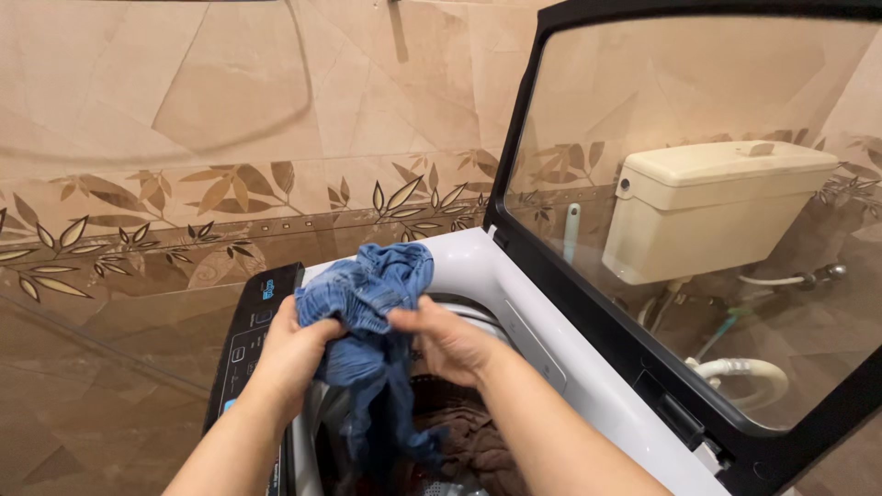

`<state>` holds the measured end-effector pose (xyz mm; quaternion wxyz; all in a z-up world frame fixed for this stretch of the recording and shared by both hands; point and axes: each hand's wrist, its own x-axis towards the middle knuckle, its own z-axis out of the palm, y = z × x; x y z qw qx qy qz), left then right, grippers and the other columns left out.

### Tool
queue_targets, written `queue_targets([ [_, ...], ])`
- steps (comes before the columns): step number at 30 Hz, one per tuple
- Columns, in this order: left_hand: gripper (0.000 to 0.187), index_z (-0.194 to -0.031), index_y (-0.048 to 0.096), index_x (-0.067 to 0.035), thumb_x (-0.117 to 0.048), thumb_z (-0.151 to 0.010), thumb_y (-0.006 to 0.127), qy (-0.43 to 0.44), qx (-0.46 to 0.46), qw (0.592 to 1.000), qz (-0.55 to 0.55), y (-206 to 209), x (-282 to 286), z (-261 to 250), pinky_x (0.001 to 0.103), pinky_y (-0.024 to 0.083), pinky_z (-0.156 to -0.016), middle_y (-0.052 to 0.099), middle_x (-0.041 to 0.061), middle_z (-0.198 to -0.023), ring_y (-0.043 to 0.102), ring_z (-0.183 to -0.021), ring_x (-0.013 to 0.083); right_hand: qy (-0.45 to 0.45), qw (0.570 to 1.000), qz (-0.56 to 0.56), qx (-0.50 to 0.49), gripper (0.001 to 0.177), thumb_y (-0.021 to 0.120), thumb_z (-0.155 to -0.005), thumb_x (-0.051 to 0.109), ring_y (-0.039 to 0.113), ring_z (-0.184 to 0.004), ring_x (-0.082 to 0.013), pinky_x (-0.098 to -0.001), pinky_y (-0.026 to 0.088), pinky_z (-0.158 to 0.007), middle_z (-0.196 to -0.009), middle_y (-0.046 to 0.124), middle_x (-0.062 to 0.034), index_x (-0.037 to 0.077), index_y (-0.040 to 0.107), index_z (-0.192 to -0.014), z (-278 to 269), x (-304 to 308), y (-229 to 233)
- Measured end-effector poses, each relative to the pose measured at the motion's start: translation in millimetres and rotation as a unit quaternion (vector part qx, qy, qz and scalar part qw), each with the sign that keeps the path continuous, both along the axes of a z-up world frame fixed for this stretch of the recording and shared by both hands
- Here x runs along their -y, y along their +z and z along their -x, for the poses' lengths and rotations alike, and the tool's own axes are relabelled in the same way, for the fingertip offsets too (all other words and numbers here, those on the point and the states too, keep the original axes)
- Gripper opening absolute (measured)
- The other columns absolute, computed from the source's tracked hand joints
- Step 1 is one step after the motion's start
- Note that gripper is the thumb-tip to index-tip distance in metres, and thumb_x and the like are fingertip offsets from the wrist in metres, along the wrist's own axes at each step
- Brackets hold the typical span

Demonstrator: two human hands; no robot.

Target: The person loads various garments into a top-loading washing machine. They pick up a blue garment, a brown towel, a red patterned cloth, and several black shirts from a countertop and place them one by one into the washer drum.

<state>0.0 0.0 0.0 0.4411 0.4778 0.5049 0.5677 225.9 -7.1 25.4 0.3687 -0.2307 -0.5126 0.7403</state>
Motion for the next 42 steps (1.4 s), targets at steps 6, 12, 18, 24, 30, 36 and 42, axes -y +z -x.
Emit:
queue_targets([
  [6,0.051,-0.135,0.064,-0.007,-0.023,-0.086,0.064,-0.125,-0.007,0.992,0.005,49,33,3,0.028,0.044,-0.100,0.072,0.006,-0.128,0.063,-0.116,0.0116,-0.182,0.975,-0.117,0.043,0.062,0.086,-0.068,0.004,0.071,-0.106,-0.0207,-0.0337,0.056,-0.093,-0.116,0.075,-0.0090,0.002,0.064,-0.126,40,4,-2],
  [12,0.073,-0.136,0.056,-0.002,-0.035,-0.076,0.082,0.036,-0.242,0.957,-0.157,52,43,41,0.035,0.052,-0.100,0.064,0.013,-0.133,0.066,-0.116,0.0211,-0.215,0.971,-0.102,-0.021,0.037,0.079,-0.073,0.000,0.073,-0.091,-0.0208,-0.0341,0.059,-0.083,-0.102,0.077,-0.0099,0.002,0.071,-0.110,82,-7,17],
  [18,0.131,-0.156,0.010,-0.011,-0.024,-0.056,0.094,-0.001,-0.127,0.977,-0.170,-7,53,55,0.035,0.046,-0.100,0.053,0.013,-0.140,0.056,-0.123,0.0225,-0.139,0.971,0.021,-0.191,0.026,0.075,-0.083,0.001,0.074,-0.083,-0.0238,-0.0393,0.063,-0.077,-0.100,0.075,-0.0122,-0.001,0.071,-0.108,147,-13,73],
  [24,0.060,-0.134,0.072,0.001,-0.014,-0.077,0.084,0.204,-0.104,0.973,-0.019,-31,42,83,0.038,0.055,-0.092,0.080,0.014,-0.120,0.072,-0.104,0.0257,-0.111,0.971,0.035,-0.207,0.029,0.076,-0.081,0.001,0.076,-0.074,-0.0257,-0.0422,0.065,-0.071,-0.101,0.074,-0.0174,-0.003,0.068,-0.109,182,6,113],
  [30,0.066,-0.141,0.051,0.001,-0.001,-0.081,0.078,0.282,-0.080,0.955,-0.045,31,75,140,0.034,0.057,-0.081,0.072,0.015,-0.112,0.071,-0.097,0.0228,-0.346,0.850,-0.271,0.291,0.078,0.093,-0.059,0.028,0.068,-0.112,-0.0375,-0.0431,0.053,-0.099,-0.118,0.069,-0.0243,-0.001,0.057,-0.122,168,1,94],
  [36,0.095,-0.150,0.035,0.000,0.013,-0.067,0.079,0.160,-0.183,0.969,0.052,41,102,133,0.036,0.057,-0.082,0.075,0.021,-0.109,0.072,-0.093,0.0262,-0.265,0.760,-0.272,0.528,0.089,0.077,-0.069,0.033,0.061,-0.123,-0.0480,-0.0483,0.052,-0.104,-0.143,0.050,-0.0326,0.004,0.041,-0.146,179,-2,34],
  [42,0.095,-0.149,0.039,-0.001,0.007,-0.064,0.081,0.059,-0.199,0.970,0.128,16,115,144,0.036,0.058,-0.085,0.075,0.016,-0.110,0.073,-0.096,0.0253,-0.066,0.789,-0.382,0.477,0.153,0.095,-0.059,0.061,0.036,-0.142,-0.0531,-0.0420,0.038,-0.116,-0.153,0.020,-0.0461,-0.007,0.001,-0.158,164,30,17],
])
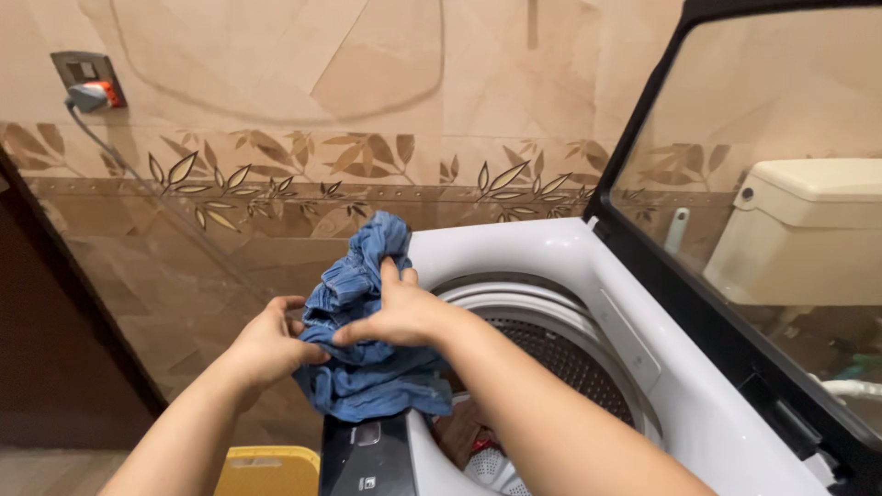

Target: The person loads various garments into a top-loading washing machine. They pick up a blue garment, a brown towel, a red patterned cloth, and several black shirts from a countertop and place them one by one into the washer drum.

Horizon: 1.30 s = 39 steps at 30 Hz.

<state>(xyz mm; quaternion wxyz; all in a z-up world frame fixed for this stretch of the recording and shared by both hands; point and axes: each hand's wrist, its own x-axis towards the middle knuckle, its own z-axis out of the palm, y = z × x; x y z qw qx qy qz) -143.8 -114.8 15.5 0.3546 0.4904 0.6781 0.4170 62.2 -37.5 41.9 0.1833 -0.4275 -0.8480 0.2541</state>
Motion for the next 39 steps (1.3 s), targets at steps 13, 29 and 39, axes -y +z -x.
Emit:
queue_targets([
  [13,0.102,-0.150,0.037,-0.001,-0.023,-0.065,0.089,-0.031,-0.162,0.986,0.005,12,29,-9,0.034,0.058,-0.090,0.071,0.015,-0.120,0.071,-0.106,0.0240,-0.059,0.985,-0.164,-0.012,0.133,0.092,-0.053,0.039,0.064,-0.108,-0.0487,-0.0486,0.055,-0.092,-0.143,0.040,-0.0312,0.007,0.018,-0.159,6,69,-20],
  [29,0.088,-0.151,0.042,-0.010,-0.055,-0.081,0.071,0.153,-0.487,0.851,-0.124,13,106,85,0.050,0.031,-0.114,0.038,0.019,-0.158,0.030,-0.148,0.0361,0.039,0.976,-0.194,-0.089,0.093,0.086,-0.052,0.021,0.069,-0.101,-0.0419,-0.0454,0.057,-0.090,-0.122,0.063,-0.0201,0.024,0.059,-0.141,71,72,-17],
  [39,0.072,-0.152,0.047,-0.009,-0.054,-0.096,0.053,0.264,-0.468,0.833,-0.129,-1,184,144,0.055,0.026,-0.119,0.039,0.021,-0.161,0.029,-0.152,0.0375,0.055,0.967,0.090,-0.230,0.103,0.087,-0.042,0.030,0.073,-0.111,-0.0272,-0.0356,0.055,-0.097,-0.120,0.075,-0.0142,0.018,0.059,-0.141,196,146,-16],
])
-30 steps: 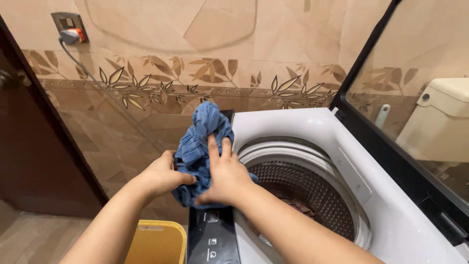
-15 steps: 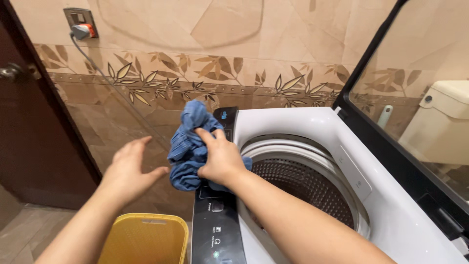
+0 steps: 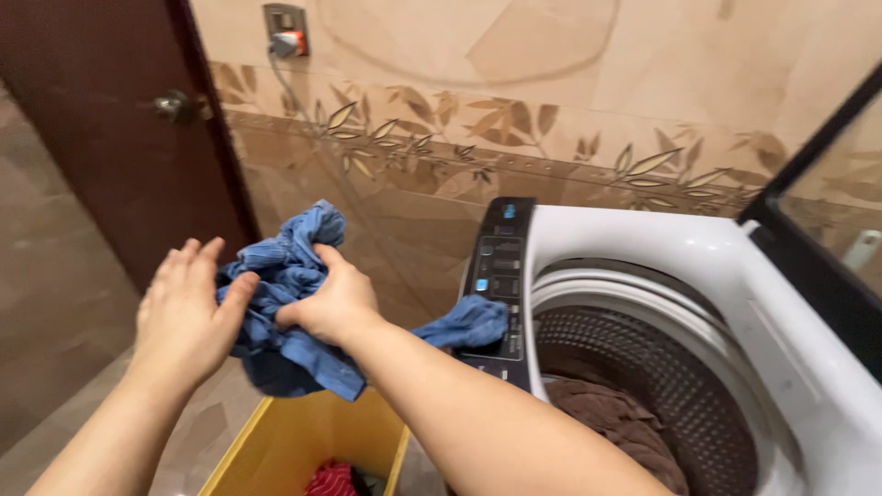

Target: The person loads various garments into a top-loading washing machine. They pick up a blue garment, a brown towel, a red patterned cloth, and several black shirts from a countertop and place them one by one into the washer drum.

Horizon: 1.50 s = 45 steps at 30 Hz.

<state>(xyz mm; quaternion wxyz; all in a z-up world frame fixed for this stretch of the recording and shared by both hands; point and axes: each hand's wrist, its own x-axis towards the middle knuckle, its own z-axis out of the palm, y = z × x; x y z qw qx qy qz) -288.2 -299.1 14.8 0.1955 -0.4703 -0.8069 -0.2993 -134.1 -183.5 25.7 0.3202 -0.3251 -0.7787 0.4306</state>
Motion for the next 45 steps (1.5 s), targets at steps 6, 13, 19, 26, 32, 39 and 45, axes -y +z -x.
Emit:
queue_targets([
  [6,0.074,-0.153,0.045,-0.008,-0.056,-0.096,0.051,0.063,0.005,0.998,0.009,-3,62,27,0.058,0.022,-0.118,0.036,0.021,-0.162,0.026,-0.152,0.0376,0.052,0.999,0.011,0.000,0.104,0.088,-0.043,0.030,0.071,-0.113,-0.0260,-0.0346,0.054,-0.099,-0.123,0.075,-0.0122,0.018,0.060,-0.142,43,31,-18],
  [13,0.077,-0.154,0.041,-0.012,-0.059,-0.093,0.049,0.121,0.033,0.989,0.078,-39,105,46,0.058,0.021,-0.117,0.030,0.017,-0.164,0.021,-0.153,0.0351,0.031,0.993,-0.007,0.115,0.111,0.093,-0.044,0.028,0.067,-0.119,-0.0279,-0.0364,0.052,-0.102,-0.129,0.070,-0.0124,0.020,0.053,-0.147,57,26,-69],
  [19,0.076,-0.153,0.042,-0.013,-0.059,-0.093,0.050,0.125,0.047,0.985,0.112,-58,109,59,0.055,0.022,-0.119,0.029,0.017,-0.165,0.020,-0.154,0.0347,0.011,0.979,0.024,0.202,0.118,0.097,-0.046,0.027,0.060,-0.128,-0.0297,-0.0383,0.049,-0.107,-0.139,0.061,-0.0131,0.023,0.045,-0.152,67,28,-109],
  [26,0.076,-0.153,0.041,-0.014,-0.060,-0.093,0.050,0.106,0.058,0.984,0.129,-72,93,61,0.054,0.021,-0.119,0.026,0.017,-0.166,0.019,-0.154,0.0339,-0.013,0.970,0.061,0.234,0.105,0.095,-0.061,0.022,0.053,-0.135,-0.0326,-0.0385,0.045,-0.112,-0.145,0.056,-0.0179,0.025,0.045,-0.154,73,10,-147],
  [32,0.078,-0.155,0.037,-0.018,-0.063,-0.092,0.049,0.110,0.064,0.976,0.177,-76,76,58,0.054,0.017,-0.120,0.021,0.012,-0.167,0.014,-0.155,0.0291,0.140,0.955,0.134,0.225,0.080,0.078,-0.074,0.014,0.066,-0.125,-0.0309,-0.0376,0.053,-0.102,-0.139,0.066,-0.0174,0.024,0.052,-0.149,69,0,-145],
  [39,0.079,-0.155,0.036,-0.022,-0.066,-0.090,0.047,0.109,-0.021,0.963,0.246,-71,53,51,0.053,0.017,-0.121,0.020,0.008,-0.167,0.013,-0.155,0.0250,0.140,0.943,-0.067,0.293,0.067,0.071,-0.081,0.014,0.035,-0.149,-0.0306,-0.0406,0.038,-0.116,-0.165,0.031,-0.0100,0.029,0.057,-0.145,59,-2,-80],
  [45,0.078,-0.154,0.034,-0.025,-0.068,-0.089,0.045,0.099,-0.074,0.951,0.285,-59,30,41,0.055,0.018,-0.119,0.018,0.005,-0.167,0.012,-0.155,0.0216,0.131,0.933,-0.179,0.284,0.069,0.073,-0.083,0.023,0.017,-0.156,-0.0315,-0.0542,0.022,-0.122,-0.165,0.026,-0.0141,0.025,0.051,-0.148,21,-12,-46],
])
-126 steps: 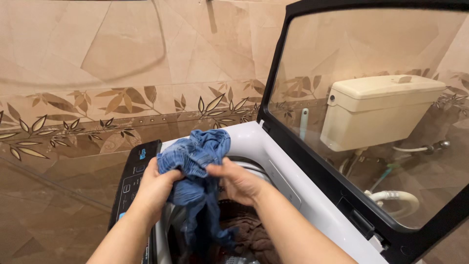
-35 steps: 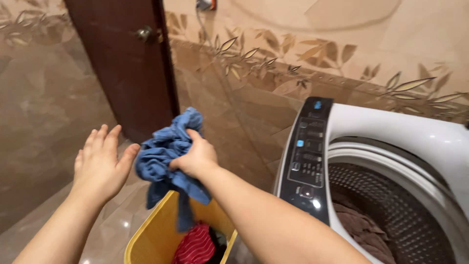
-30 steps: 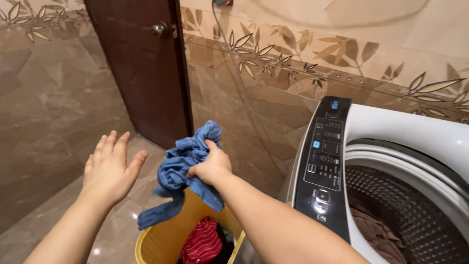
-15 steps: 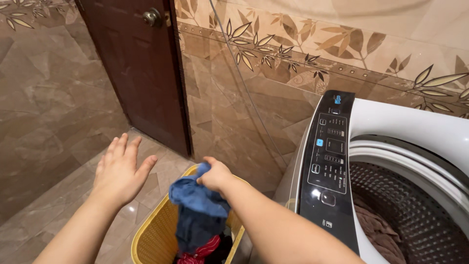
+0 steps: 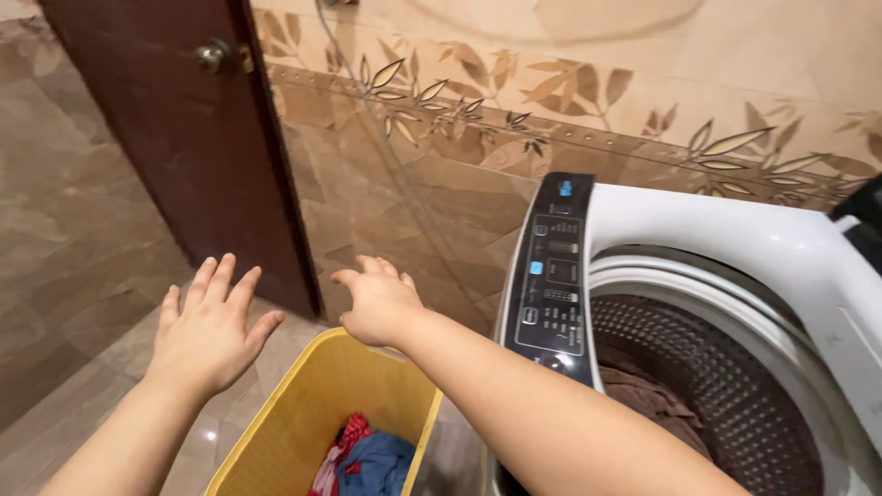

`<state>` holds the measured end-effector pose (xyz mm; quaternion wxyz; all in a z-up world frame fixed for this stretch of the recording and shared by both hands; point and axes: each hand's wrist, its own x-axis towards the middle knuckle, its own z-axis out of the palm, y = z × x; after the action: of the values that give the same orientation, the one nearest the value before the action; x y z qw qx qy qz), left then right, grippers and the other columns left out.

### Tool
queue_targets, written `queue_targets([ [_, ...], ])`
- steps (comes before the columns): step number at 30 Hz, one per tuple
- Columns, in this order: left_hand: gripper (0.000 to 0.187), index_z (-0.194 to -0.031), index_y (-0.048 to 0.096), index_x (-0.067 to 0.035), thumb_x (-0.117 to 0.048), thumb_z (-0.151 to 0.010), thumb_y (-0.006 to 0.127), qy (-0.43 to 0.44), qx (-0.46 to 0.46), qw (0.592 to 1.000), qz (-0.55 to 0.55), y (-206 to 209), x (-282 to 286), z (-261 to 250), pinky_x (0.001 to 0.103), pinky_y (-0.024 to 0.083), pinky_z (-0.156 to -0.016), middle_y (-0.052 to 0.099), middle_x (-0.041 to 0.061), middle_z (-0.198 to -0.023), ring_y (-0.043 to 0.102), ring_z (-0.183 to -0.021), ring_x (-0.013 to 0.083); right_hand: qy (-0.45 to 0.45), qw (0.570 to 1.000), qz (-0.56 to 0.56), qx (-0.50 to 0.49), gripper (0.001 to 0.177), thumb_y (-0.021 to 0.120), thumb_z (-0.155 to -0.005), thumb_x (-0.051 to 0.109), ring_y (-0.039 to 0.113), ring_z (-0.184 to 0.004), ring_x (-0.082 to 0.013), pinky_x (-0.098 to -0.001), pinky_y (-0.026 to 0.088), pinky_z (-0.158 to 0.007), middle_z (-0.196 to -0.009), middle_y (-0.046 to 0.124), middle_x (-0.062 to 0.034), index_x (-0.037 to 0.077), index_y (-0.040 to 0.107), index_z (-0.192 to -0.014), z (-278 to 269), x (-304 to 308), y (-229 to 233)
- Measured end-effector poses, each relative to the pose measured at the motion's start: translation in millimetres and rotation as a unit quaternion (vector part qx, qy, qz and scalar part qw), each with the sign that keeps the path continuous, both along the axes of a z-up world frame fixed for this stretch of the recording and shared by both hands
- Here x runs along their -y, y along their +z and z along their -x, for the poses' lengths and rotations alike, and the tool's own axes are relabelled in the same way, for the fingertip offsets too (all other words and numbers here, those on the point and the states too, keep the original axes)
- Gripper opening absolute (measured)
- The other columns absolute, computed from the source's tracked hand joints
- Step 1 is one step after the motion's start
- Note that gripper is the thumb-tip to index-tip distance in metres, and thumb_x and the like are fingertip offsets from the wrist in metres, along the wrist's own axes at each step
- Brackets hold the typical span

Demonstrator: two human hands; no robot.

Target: The person loads various garments into a top-loading washing machine. They pick up a blue garment, a brown towel, a red patterned cloth, and several black shirts from a countertop and place them one by one into the washer drum.

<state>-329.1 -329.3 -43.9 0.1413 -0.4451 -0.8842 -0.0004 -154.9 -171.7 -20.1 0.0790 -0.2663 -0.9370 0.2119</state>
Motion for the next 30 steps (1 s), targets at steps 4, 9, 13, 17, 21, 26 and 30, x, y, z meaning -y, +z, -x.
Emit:
queue_targets([
  [4,0.079,-0.154,0.034,-0.027,-0.069,-0.088,0.045,-0.022,-0.023,0.999,0.015,9,-19,-10,0.055,0.018,-0.119,0.017,0.003,-0.167,0.012,-0.154,0.0210,0.002,0.998,-0.059,0.007,0.070,0.074,-0.082,0.026,0.016,-0.155,-0.0357,-0.0618,0.019,-0.121,-0.165,0.025,-0.0153,0.023,0.050,-0.147,-29,-13,12],
  [9,0.079,-0.155,0.033,-0.027,-0.069,-0.089,0.044,-0.057,-0.049,0.997,0.023,17,-49,-26,0.055,0.018,-0.120,0.017,0.003,-0.168,0.012,-0.154,0.0210,-0.015,0.993,-0.114,-0.003,0.068,0.075,-0.082,0.029,0.015,-0.155,-0.0376,-0.0622,0.018,-0.120,-0.165,0.025,-0.0172,0.022,0.051,-0.146,-69,-38,22],
  [13,0.077,-0.155,0.033,-0.027,-0.068,-0.090,0.042,-0.088,-0.070,0.993,0.026,22,-79,-45,0.055,0.017,-0.120,0.017,0.004,-0.168,0.011,-0.155,0.0213,-0.063,0.991,-0.119,-0.011,0.069,0.075,-0.082,0.032,0.015,-0.155,-0.0371,-0.0620,0.017,-0.121,-0.165,0.025,-0.0163,0.022,0.051,-0.145,-108,-62,27],
  [17,0.077,-0.155,0.030,-0.027,-0.068,-0.090,0.042,-0.125,-0.075,0.989,0.026,28,-113,-73,0.055,0.016,-0.119,0.015,0.005,-0.167,0.010,-0.154,0.0218,-0.113,0.986,-0.117,-0.022,0.067,0.075,-0.083,0.037,0.016,-0.155,-0.0369,-0.0626,0.018,-0.120,-0.164,0.027,-0.0160,0.022,0.052,-0.144,-151,-85,27],
  [21,0.079,-0.157,0.029,-0.028,-0.068,-0.090,0.041,-0.167,-0.078,0.983,0.020,31,-147,-112,0.055,0.014,-0.119,0.013,0.004,-0.168,0.008,-0.154,0.0212,-0.158,0.979,-0.123,-0.043,0.065,0.074,-0.084,0.043,0.019,-0.153,-0.0373,-0.0636,0.020,-0.119,-0.162,0.031,-0.0152,0.022,0.055,-0.142,-190,-105,22],
  [26,0.082,-0.160,0.029,-0.028,-0.069,-0.090,0.040,-0.227,-0.070,0.971,0.011,32,-192,-163,0.056,0.012,-0.118,0.012,0.004,-0.171,0.007,-0.152,0.0221,-0.201,0.972,-0.116,-0.043,0.064,0.072,-0.084,0.047,0.023,-0.154,-0.0352,-0.0671,0.020,-0.118,-0.161,0.034,-0.0150,0.021,0.057,-0.141,-236,-128,9],
  [30,0.082,-0.159,0.032,-0.029,-0.070,-0.089,0.041,-0.262,-0.065,0.963,0.002,30,-222,-201,0.056,0.013,-0.119,0.015,0.005,-0.167,0.009,-0.154,0.0223,-0.227,0.967,-0.111,-0.040,0.067,0.069,-0.086,0.052,0.021,-0.152,-0.0384,-0.0680,0.019,-0.118,-0.160,0.034,-0.0189,0.019,0.056,-0.143,-273,-145,-4],
])
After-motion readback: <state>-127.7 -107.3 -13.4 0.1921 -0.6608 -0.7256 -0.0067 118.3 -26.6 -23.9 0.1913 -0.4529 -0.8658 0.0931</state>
